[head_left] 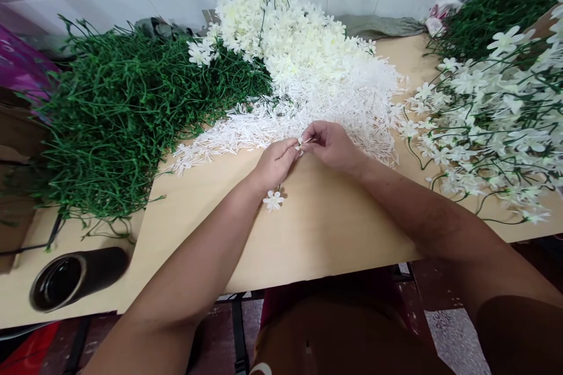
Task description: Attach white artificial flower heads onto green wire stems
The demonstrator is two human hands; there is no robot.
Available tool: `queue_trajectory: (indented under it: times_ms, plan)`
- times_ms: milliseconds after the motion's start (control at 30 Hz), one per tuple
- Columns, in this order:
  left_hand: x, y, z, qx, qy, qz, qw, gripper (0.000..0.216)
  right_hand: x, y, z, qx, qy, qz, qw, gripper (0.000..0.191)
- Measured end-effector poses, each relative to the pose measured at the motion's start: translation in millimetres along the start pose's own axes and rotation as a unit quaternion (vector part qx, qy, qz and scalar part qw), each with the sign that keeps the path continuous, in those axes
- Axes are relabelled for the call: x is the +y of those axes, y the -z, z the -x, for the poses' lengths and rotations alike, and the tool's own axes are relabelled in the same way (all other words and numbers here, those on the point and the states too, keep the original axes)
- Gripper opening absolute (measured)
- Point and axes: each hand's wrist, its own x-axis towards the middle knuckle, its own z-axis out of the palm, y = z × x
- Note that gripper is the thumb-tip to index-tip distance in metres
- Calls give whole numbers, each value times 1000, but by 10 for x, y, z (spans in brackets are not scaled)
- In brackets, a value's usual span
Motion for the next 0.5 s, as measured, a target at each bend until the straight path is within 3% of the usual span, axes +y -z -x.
queue_trajectory:
  times_ms: [300,500]
  plan:
    - [-23,-53,-13,22,17,90,996,30,3,-64,0,29,-28,-32,999,41]
    - [-67,-44,-20,22,9,146,989,44,-81,-18,-22,-23,-81,-139,987,51]
